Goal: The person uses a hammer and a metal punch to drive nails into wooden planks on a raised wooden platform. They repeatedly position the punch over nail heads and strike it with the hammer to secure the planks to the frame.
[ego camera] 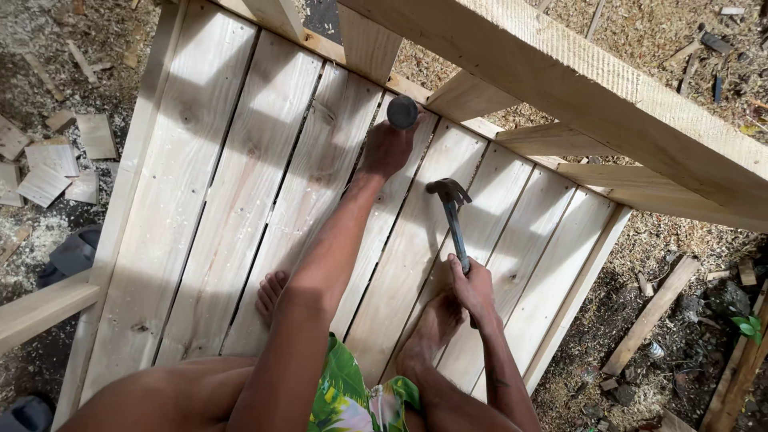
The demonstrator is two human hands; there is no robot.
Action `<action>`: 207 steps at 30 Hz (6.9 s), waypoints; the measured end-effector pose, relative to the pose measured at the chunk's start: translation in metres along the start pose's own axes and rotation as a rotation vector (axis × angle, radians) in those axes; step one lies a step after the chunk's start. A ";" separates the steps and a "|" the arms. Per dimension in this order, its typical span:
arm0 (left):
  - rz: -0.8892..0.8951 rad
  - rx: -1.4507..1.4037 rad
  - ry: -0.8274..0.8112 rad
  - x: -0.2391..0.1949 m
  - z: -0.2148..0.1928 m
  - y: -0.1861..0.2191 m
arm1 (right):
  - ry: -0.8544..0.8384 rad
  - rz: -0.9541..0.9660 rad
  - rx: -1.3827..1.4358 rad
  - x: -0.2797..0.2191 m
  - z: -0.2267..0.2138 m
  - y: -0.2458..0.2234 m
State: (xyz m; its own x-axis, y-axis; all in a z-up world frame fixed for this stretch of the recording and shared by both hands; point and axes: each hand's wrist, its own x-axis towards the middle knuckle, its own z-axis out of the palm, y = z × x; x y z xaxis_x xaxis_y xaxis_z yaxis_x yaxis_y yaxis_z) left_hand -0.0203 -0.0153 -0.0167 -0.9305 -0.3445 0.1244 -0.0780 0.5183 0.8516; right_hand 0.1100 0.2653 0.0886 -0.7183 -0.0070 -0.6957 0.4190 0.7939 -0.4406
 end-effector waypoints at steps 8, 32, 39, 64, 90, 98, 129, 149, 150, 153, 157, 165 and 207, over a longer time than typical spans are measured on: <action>0.154 0.241 -0.049 0.002 0.015 -0.017 | 0.031 -0.039 -0.011 0.010 0.008 0.001; 0.167 0.215 -0.041 0.007 0.018 -0.004 | 0.282 -0.668 0.002 -0.030 -0.060 -0.082; 0.170 0.174 -0.068 -0.001 0.017 -0.001 | 0.270 -0.636 0.011 0.001 -0.040 -0.069; 0.124 0.142 -0.029 -0.006 0.024 -0.005 | 0.326 -1.146 0.236 -0.030 -0.067 -0.049; 0.016 0.198 -0.033 0.001 0.026 -0.014 | 0.142 -0.345 0.341 -0.012 -0.053 -0.045; 0.119 0.192 -0.002 -0.013 0.026 -0.015 | 0.268 -0.788 0.124 -0.029 -0.057 -0.043; 0.105 0.329 0.033 -0.015 0.023 -0.006 | 0.259 -0.881 0.194 -0.029 -0.070 -0.031; -0.186 -0.156 0.197 -0.020 -0.021 0.004 | 0.169 -0.201 0.199 0.003 -0.037 0.003; -0.289 -0.237 0.175 -0.022 -0.025 0.003 | 0.099 -0.115 0.254 0.004 -0.031 0.010; -0.154 -0.291 0.223 -0.006 -0.038 0.002 | -0.005 0.003 0.334 0.020 -0.015 0.013; -0.297 -0.281 0.178 -0.011 -0.043 0.000 | -0.067 0.033 0.394 0.014 0.004 0.032; -0.300 -0.108 0.075 0.001 -0.046 -0.001 | -0.061 0.044 0.306 0.023 0.011 0.036; 0.118 0.312 -0.023 0.020 -0.014 -0.028 | 0.119 -0.537 -0.015 -0.001 -0.038 -0.125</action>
State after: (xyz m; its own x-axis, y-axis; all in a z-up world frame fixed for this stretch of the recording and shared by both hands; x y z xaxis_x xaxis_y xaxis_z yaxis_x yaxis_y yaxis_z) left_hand -0.0318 -0.0473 -0.0313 -0.9473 -0.2520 0.1978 -0.0722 0.7694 0.6347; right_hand 0.0373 0.1897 0.1661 -0.8872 -0.3457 -0.3057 -0.0312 0.7059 -0.7076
